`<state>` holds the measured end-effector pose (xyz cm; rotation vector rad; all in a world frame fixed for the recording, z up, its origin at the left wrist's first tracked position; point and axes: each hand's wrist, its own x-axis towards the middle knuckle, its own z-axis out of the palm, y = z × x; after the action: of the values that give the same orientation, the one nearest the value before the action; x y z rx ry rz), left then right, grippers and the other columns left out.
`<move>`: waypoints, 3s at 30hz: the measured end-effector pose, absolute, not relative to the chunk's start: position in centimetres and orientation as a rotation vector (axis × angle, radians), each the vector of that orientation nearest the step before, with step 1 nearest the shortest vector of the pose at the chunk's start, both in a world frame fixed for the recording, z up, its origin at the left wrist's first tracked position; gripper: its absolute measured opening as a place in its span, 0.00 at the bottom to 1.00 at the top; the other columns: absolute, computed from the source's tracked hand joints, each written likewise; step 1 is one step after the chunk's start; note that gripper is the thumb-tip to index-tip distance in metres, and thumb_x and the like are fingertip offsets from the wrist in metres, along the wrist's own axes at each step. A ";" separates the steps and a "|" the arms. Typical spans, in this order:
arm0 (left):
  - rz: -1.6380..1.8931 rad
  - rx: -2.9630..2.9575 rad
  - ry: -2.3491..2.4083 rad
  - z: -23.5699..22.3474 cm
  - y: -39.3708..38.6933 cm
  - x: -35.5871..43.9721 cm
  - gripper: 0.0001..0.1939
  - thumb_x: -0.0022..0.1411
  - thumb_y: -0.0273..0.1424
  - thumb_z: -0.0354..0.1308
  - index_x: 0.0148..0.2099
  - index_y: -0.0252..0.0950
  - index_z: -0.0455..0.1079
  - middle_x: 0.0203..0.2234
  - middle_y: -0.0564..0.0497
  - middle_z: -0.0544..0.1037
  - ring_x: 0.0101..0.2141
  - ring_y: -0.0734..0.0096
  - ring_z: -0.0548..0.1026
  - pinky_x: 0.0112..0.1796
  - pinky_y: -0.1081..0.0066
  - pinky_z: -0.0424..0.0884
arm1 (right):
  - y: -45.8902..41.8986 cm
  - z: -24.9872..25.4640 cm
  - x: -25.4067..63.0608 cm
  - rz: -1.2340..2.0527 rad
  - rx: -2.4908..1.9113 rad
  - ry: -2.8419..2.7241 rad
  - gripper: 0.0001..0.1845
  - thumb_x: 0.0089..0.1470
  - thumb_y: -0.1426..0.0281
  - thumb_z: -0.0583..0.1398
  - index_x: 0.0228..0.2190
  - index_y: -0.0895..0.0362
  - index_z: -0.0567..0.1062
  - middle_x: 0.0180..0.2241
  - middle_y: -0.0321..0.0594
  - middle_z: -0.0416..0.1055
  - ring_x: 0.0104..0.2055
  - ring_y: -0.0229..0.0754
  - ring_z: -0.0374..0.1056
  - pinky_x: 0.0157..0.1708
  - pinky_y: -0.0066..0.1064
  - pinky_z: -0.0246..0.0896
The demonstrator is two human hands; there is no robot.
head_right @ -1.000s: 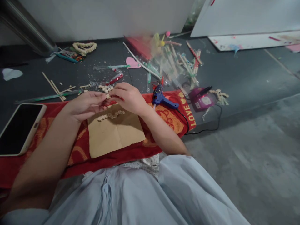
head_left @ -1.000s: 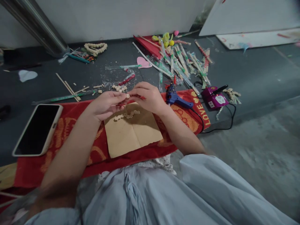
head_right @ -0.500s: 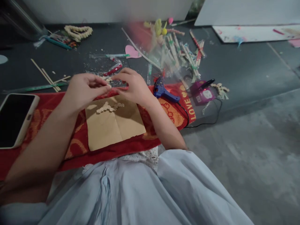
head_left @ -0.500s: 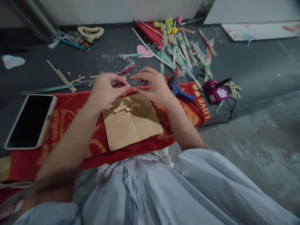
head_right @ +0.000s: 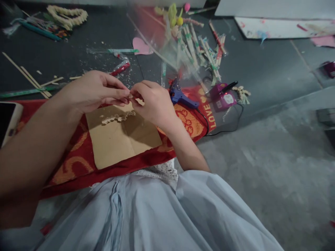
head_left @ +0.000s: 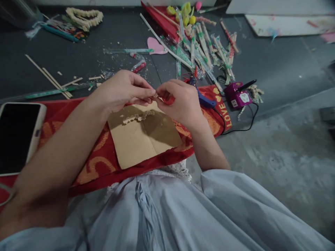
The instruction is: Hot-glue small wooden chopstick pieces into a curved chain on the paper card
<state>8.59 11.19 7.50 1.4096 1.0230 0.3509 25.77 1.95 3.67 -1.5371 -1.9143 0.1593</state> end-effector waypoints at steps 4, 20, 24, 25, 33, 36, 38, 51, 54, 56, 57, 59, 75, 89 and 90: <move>0.217 1.741 1.136 7.3 12.3 8.2 0.02 0.61 0.25 0.71 0.34 0.33 0.83 0.20 0.49 0.77 0.30 0.61 0.78 0.44 0.59 0.77 | 0.1 2.8 25.0 0.223 -1.713 -1.855 0.06 0.57 0.75 0.60 0.35 0.54 0.78 0.34 0.39 0.79 0.35 0.42 0.73 0.37 0.34 0.67; -0.131 1.823 0.968 3.4 14.5 7.6 0.02 0.58 0.25 0.72 0.32 0.35 0.84 0.22 0.51 0.79 0.24 0.67 0.74 0.35 0.69 0.67 | -2.4 -0.5 23.3 0.196 -1.757 -1.693 0.03 0.57 0.71 0.62 0.33 0.53 0.78 0.34 0.41 0.77 0.36 0.44 0.71 0.39 0.36 0.67; -0.122 1.787 0.907 3.2 14.7 7.4 0.02 0.60 0.26 0.71 0.33 0.35 0.84 0.21 0.52 0.77 0.25 0.69 0.72 0.36 0.70 0.67 | -2.5 -0.8 23.3 0.222 -1.747 -1.684 0.03 0.59 0.69 0.62 0.34 0.53 0.78 0.35 0.41 0.77 0.37 0.44 0.72 0.41 0.37 0.68; -0.126 1.787 0.905 3.2 14.7 7.4 0.02 0.59 0.26 0.71 0.33 0.35 0.83 0.20 0.52 0.77 0.26 0.68 0.72 0.37 0.70 0.67 | -2.5 -0.9 23.4 0.226 -1.739 -1.684 0.04 0.59 0.69 0.62 0.35 0.53 0.78 0.35 0.41 0.77 0.37 0.44 0.72 0.41 0.37 0.69; -0.079 1.597 0.900 2.6 15.2 7.3 0.07 0.51 0.20 0.74 0.29 0.35 0.82 0.19 0.54 0.75 0.31 0.66 0.75 0.37 0.75 0.67 | -2.5 -0.7 23.5 0.316 -1.742 -1.662 0.04 0.60 0.68 0.62 0.36 0.54 0.78 0.37 0.41 0.78 0.38 0.44 0.72 0.42 0.37 0.70; -0.097 1.604 0.945 2.8 14.9 7.4 0.06 0.52 0.20 0.74 0.29 0.34 0.82 0.19 0.53 0.75 0.32 0.65 0.76 0.38 0.75 0.69 | -2.5 -0.6 23.6 0.348 -1.728 -1.645 0.04 0.61 0.68 0.63 0.36 0.54 0.79 0.36 0.41 0.78 0.38 0.43 0.72 0.42 0.37 0.70; -0.083 1.565 0.985 3.1 14.7 7.6 0.06 0.52 0.19 0.74 0.28 0.33 0.82 0.19 0.52 0.75 0.35 0.62 0.78 0.40 0.74 0.71 | -2.6 -0.6 23.7 0.371 -1.714 -1.624 0.04 0.61 0.69 0.64 0.36 0.54 0.80 0.36 0.41 0.77 0.38 0.43 0.72 0.42 0.36 0.69; 0.068 1.337 1.089 2.2 14.8 7.5 0.10 0.49 0.12 0.68 0.31 0.30 0.83 0.26 0.51 0.80 0.45 0.54 0.83 0.45 0.74 0.74 | -2.5 -1.2 24.0 0.396 -1.719 -1.562 0.02 0.58 0.70 0.69 0.35 0.51 0.84 0.33 0.36 0.79 0.35 0.42 0.72 0.41 0.37 0.70; 0.054 1.349 1.088 2.2 14.8 7.5 0.10 0.48 0.12 0.69 0.30 0.31 0.83 0.25 0.51 0.79 0.45 0.54 0.83 0.44 0.75 0.74 | -2.4 -1.2 24.0 0.399 -1.711 -1.548 0.03 0.57 0.72 0.70 0.35 0.51 0.84 0.33 0.36 0.80 0.35 0.42 0.72 0.40 0.36 0.70; 0.003 1.415 1.069 2.5 14.7 7.5 0.08 0.48 0.14 0.71 0.29 0.30 0.82 0.23 0.50 0.78 0.46 0.53 0.82 0.45 0.75 0.73 | -2.4 -1.1 24.0 0.398 -1.700 -1.546 0.04 0.57 0.73 0.70 0.35 0.52 0.84 0.33 0.36 0.80 0.35 0.42 0.72 0.40 0.36 0.70; -0.015 1.449 1.060 2.7 14.6 7.5 0.07 0.48 0.15 0.72 0.28 0.30 0.82 0.22 0.50 0.77 0.46 0.52 0.81 0.46 0.74 0.73 | -2.4 -1.0 24.0 0.398 -1.697 -1.547 0.04 0.56 0.73 0.70 0.35 0.52 0.84 0.33 0.36 0.80 0.35 0.42 0.73 0.40 0.36 0.70; -0.013 1.469 1.049 3.1 14.4 7.7 0.08 0.48 0.14 0.72 0.27 0.30 0.81 0.21 0.50 0.77 0.48 0.52 0.80 0.48 0.74 0.72 | -2.4 -0.9 24.0 0.399 -1.706 -1.553 0.04 0.56 0.74 0.70 0.35 0.52 0.84 0.33 0.36 0.80 0.35 0.42 0.72 0.39 0.35 0.70; -0.312 2.461 0.766 5.6 13.3 5.5 0.15 0.62 0.39 0.65 0.45 0.34 0.81 0.37 0.53 0.81 0.39 0.67 0.76 0.54 0.61 0.72 | -2.5 -1.3 24.2 0.362 -1.643 -1.581 0.01 0.59 0.70 0.68 0.35 0.54 0.82 0.33 0.37 0.79 0.36 0.42 0.73 0.40 0.35 0.68; 0.171 2.694 0.816 2.8 8.0 3.1 0.12 0.73 0.34 0.54 0.43 0.36 0.78 0.41 0.44 0.78 0.49 0.52 0.75 0.52 0.56 0.75 | -2.7 -1.5 24.3 0.288 -1.567 -1.634 0.00 0.60 0.71 0.68 0.36 0.54 0.82 0.33 0.38 0.80 0.36 0.42 0.74 0.39 0.35 0.70; 0.179 2.708 0.820 2.8 7.7 3.1 0.13 0.73 0.34 0.53 0.43 0.36 0.78 0.42 0.43 0.78 0.49 0.52 0.76 0.52 0.56 0.75 | -2.7 -1.4 24.3 0.284 -1.563 -1.638 0.00 0.60 0.71 0.68 0.36 0.55 0.82 0.33 0.38 0.80 0.36 0.42 0.74 0.39 0.35 0.69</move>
<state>3.07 7.74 2.83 2.7082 0.8204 0.1790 24.32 -2.69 -1.42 -1.5629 -1.6375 0.2840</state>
